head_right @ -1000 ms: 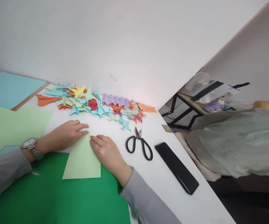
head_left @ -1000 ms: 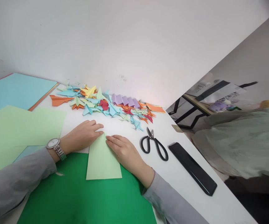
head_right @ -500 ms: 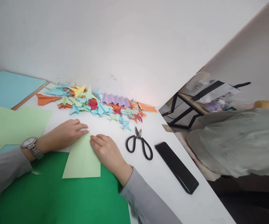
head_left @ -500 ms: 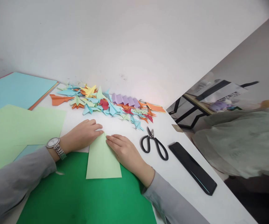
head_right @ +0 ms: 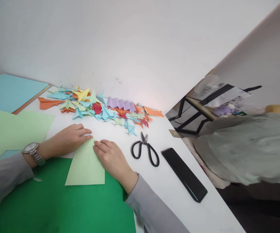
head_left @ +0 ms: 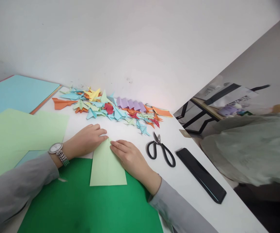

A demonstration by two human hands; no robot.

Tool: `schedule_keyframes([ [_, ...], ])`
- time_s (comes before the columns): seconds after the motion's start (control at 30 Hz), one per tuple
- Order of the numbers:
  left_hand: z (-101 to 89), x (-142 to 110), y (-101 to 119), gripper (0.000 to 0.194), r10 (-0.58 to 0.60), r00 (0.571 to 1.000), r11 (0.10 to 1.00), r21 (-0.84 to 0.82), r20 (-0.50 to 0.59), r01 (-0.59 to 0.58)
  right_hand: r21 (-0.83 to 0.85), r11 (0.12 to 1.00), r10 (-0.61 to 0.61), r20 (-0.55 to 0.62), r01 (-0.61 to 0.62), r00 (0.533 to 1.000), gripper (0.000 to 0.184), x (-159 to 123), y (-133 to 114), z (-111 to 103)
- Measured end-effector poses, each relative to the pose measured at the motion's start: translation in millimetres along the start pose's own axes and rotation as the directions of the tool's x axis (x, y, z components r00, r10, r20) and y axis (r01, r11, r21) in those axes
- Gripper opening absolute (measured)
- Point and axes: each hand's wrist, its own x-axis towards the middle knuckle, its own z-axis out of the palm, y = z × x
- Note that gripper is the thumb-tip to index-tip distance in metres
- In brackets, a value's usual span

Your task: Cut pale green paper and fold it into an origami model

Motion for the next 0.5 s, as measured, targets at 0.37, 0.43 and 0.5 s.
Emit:
schedule_keyframes([
  [0.37,0.3,-0.3,0.3,0.026,-0.005,1.000,1.000,0.008,0.004,0.005,-0.009,1.000,-0.010,0.004,0.010,1.000,0.024,0.8,0.1,0.6],
  [0.43,-0.3,0.1,1.0,0.026,-0.011,1.000,1.000,0.008,0.009,0.011,-0.009,1.000,-0.005,0.012,0.005,1.000,0.024,0.3,0.1,0.6],
  [0.5,-0.8,0.4,1.6,0.027,-0.016,1.000,1.000,0.008,0.010,0.016,-0.010,1.000,-0.002,0.016,0.002,1.000,0.024,0.1,0.1,0.5],
])
